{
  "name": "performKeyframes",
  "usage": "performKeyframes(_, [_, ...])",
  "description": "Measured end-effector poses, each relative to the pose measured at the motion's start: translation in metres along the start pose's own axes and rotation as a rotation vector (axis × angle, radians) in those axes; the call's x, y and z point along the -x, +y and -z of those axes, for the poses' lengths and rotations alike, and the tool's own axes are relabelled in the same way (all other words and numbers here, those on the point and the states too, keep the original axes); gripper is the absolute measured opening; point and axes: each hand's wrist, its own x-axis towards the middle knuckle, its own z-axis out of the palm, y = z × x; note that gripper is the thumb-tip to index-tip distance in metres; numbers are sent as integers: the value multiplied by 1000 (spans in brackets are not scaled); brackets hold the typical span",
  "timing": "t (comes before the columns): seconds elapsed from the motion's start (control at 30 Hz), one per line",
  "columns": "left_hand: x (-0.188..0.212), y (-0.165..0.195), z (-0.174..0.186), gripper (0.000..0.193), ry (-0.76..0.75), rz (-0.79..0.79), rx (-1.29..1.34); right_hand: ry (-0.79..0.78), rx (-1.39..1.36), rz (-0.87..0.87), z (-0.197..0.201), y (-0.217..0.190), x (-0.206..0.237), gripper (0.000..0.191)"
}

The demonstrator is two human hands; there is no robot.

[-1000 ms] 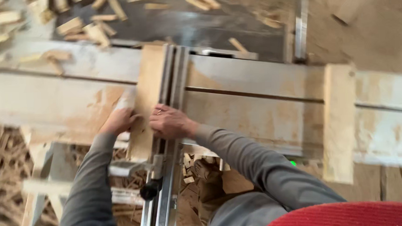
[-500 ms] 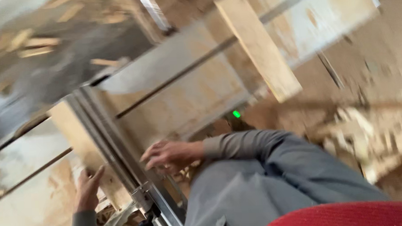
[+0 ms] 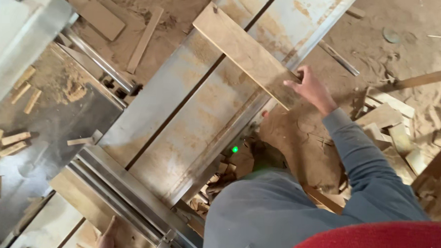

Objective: The person carries a stack of wooden boards to a sliding table saw, then cuts the boards one at a time, sliding each board along the fence against the saw blade and setting cut pieces aside. The person repeats the cutting cycle with multiple boards across the episode.

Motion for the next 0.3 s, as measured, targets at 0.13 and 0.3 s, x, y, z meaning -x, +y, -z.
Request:
performKeyframes(0.13, [21,23,11,51,70,-49,-250,-401,-5,-128,7,16,-18,89])
performKeyframes(0.3, [60,75,10,56,180,-190,-436,-519,-207,57,-25,10,12,100])
